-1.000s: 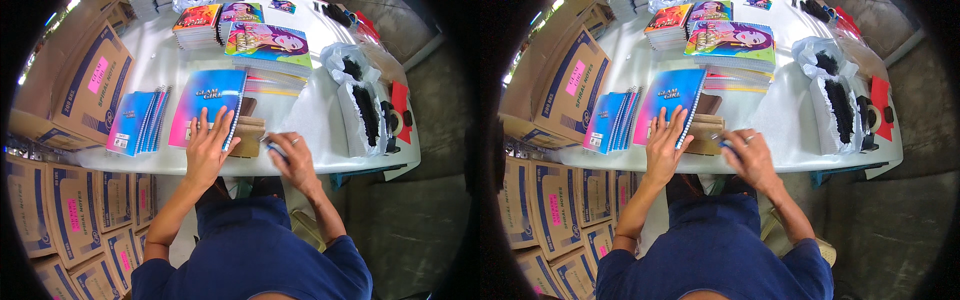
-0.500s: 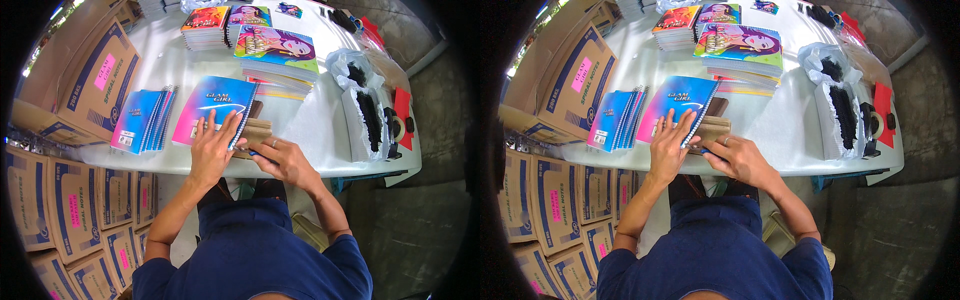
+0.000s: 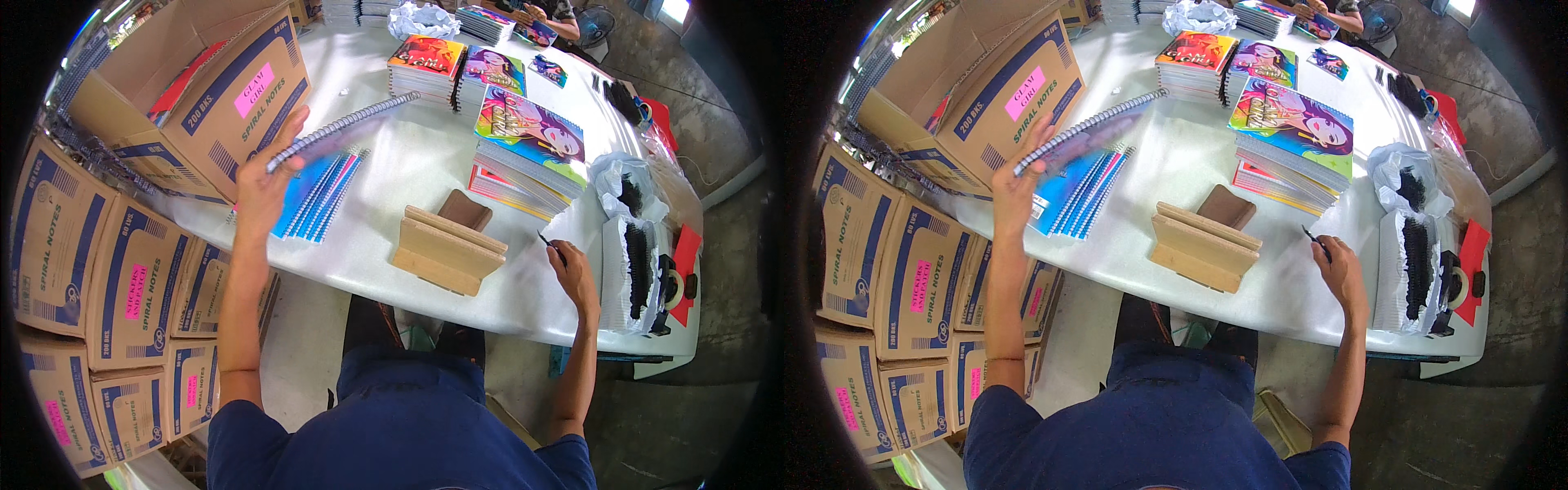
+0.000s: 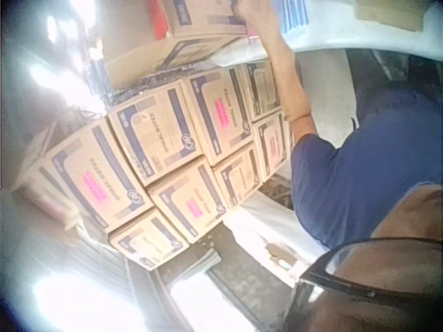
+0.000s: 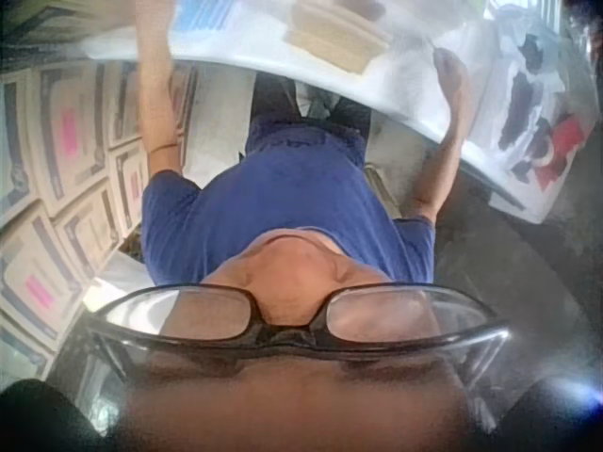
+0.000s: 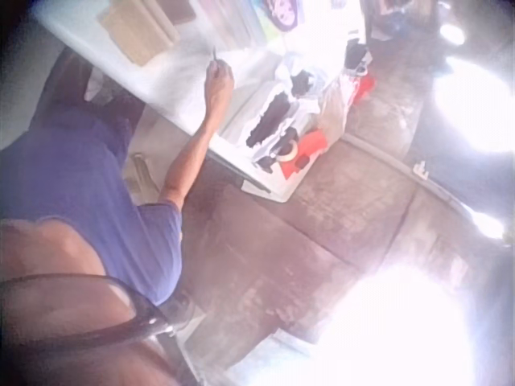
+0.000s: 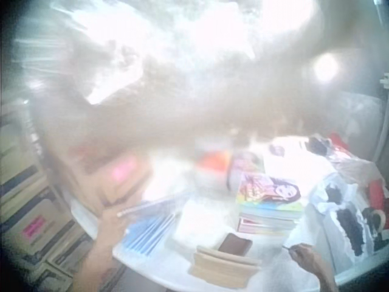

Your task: The person assembles spiral notebooks by inserting wire coils into pre-punched holes in paper stacks and covers held in a jig, then uses wire cutters to trim the coils.

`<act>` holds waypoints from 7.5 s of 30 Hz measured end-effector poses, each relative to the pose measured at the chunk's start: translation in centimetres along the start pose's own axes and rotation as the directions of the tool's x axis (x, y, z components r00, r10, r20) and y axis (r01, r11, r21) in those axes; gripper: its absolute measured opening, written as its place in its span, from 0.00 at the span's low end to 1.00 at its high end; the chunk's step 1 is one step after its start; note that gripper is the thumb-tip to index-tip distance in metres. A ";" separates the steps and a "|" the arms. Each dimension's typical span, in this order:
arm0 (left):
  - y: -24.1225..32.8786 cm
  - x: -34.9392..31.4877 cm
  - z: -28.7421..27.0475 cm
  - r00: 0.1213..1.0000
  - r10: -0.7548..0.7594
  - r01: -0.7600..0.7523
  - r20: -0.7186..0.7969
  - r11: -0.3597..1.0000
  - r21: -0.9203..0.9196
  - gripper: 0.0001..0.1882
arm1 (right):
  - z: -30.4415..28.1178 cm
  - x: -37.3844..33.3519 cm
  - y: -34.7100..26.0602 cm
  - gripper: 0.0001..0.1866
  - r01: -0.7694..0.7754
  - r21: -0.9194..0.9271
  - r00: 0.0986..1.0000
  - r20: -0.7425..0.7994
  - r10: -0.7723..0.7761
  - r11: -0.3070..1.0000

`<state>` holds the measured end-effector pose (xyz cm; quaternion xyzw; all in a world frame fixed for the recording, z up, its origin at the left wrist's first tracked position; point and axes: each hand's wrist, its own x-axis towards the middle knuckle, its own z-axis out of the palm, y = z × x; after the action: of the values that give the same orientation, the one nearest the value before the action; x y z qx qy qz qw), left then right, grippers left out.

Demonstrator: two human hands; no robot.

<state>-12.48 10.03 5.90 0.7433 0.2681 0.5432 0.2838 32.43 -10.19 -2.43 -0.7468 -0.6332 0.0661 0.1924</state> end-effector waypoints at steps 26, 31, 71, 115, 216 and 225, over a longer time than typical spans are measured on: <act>-14.5 1.6 -11.7 0.645 -0.589 0.381 0.487 0.800 0.463 0.29 | 11.3 12.8 -30.1 0.21 0.703 0.341 0.675 -0.043 -0.736 0.624; -14.9 -2.7 -11.9 0.720 -0.576 0.257 0.387 0.739 0.623 0.33 | -1.0 12.3 -17.2 0.16 0.513 0.362 0.813 -0.495 -0.305 0.778; -9.3 -9.8 14.7 0.901 -0.306 0.418 0.308 0.799 -0.433 0.67 | 5.7 -2.1 -5.6 0.23 0.091 0.388 0.988 -0.152 -0.034 0.917; 6.4 -3.3 21.8 0.774 0.125 -0.447 0.620 0.802 0.396 0.27 | -3.0 -0.4 -7.9 0.11 0.096 0.760 0.993 -0.122 -0.004 0.643; 5.4 -3.1 19.0 0.888 0.094 -0.325 0.450 0.820 0.470 0.54 | -1.6 4.8 -0.9 0.30 -0.130 0.926 0.862 0.283 -0.421 0.355; 4.8 -2.9 18.5 0.898 0.095 -0.308 0.430 0.833 0.459 0.53 | -0.6 4.2 -0.8 0.30 -0.182 0.959 0.900 0.072 -0.429 -0.219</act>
<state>4.91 2.18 2.83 0.9091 0.2601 0.3195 0.0615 32.71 -6.11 -0.97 -0.2146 -0.4400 0.6566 0.5738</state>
